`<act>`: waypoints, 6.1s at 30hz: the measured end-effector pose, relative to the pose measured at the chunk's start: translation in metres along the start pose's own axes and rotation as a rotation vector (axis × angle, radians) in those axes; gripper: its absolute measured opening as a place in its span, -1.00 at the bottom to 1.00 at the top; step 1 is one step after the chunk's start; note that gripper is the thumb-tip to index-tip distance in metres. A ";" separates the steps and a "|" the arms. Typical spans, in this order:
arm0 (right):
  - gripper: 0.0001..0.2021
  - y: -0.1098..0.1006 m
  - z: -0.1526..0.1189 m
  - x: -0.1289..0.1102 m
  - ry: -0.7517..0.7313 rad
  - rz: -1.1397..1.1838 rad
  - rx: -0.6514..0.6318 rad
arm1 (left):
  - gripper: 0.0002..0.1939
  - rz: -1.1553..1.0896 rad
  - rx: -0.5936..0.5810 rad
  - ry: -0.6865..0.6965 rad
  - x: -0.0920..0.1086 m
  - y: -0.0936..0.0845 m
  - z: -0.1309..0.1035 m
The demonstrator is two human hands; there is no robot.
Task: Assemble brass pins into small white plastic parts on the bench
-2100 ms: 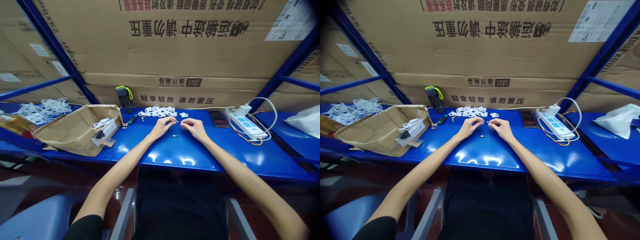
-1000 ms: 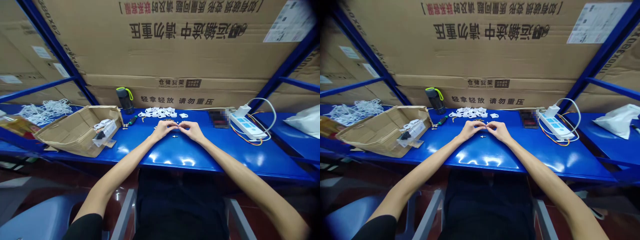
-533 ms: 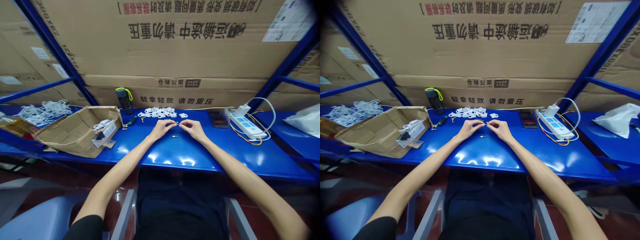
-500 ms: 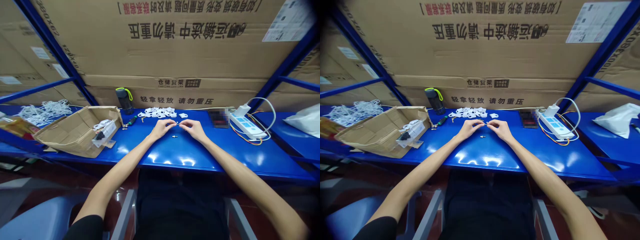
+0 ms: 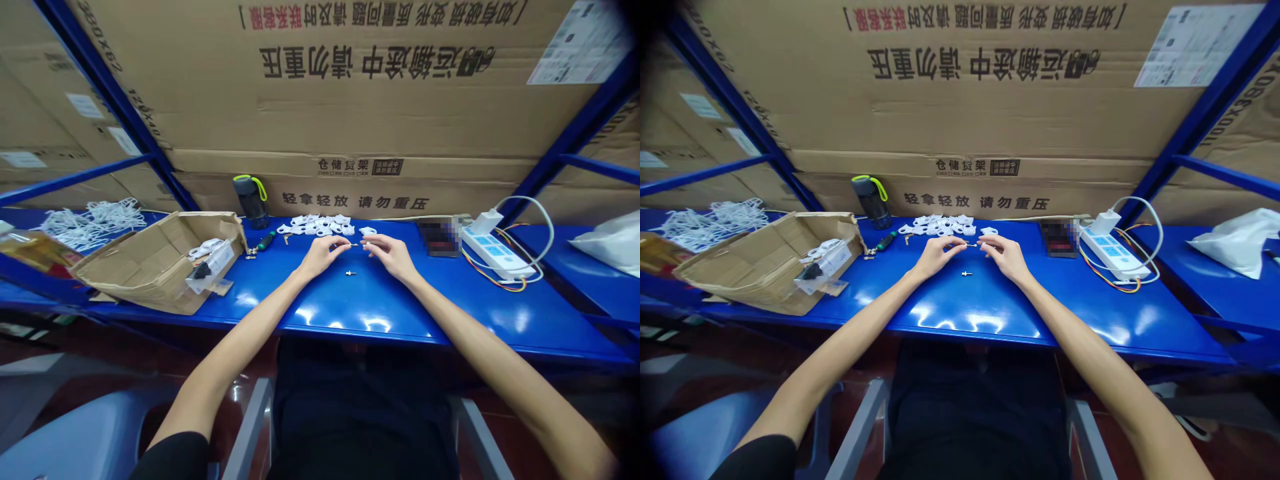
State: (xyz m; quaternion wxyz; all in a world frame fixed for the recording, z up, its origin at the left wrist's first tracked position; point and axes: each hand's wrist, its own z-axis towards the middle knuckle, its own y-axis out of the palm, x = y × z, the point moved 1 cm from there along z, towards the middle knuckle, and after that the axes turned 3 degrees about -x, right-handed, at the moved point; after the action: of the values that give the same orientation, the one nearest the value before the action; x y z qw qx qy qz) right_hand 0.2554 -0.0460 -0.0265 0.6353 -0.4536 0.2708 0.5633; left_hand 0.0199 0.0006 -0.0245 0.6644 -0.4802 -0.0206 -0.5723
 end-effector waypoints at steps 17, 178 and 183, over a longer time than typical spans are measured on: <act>-0.68 -0.002 -0.001 -0.003 -0.016 -0.041 0.014 | -0.73 -0.003 -0.013 0.026 0.004 0.001 -0.001; -0.79 -0.012 -0.001 0.013 0.045 -0.792 -0.069 | -0.76 0.527 -0.112 -0.085 -0.019 -0.026 -0.003; -0.77 -0.009 -0.001 0.011 0.057 -0.816 -0.073 | -0.74 0.546 -0.129 -0.078 -0.027 -0.020 -0.004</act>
State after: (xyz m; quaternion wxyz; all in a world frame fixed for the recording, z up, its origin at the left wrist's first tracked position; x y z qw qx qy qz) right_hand 0.2667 -0.0412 -0.0343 0.7824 -0.5614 0.0657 0.2615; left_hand -0.0069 0.0204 -0.0302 0.7607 -0.5309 0.1206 -0.3533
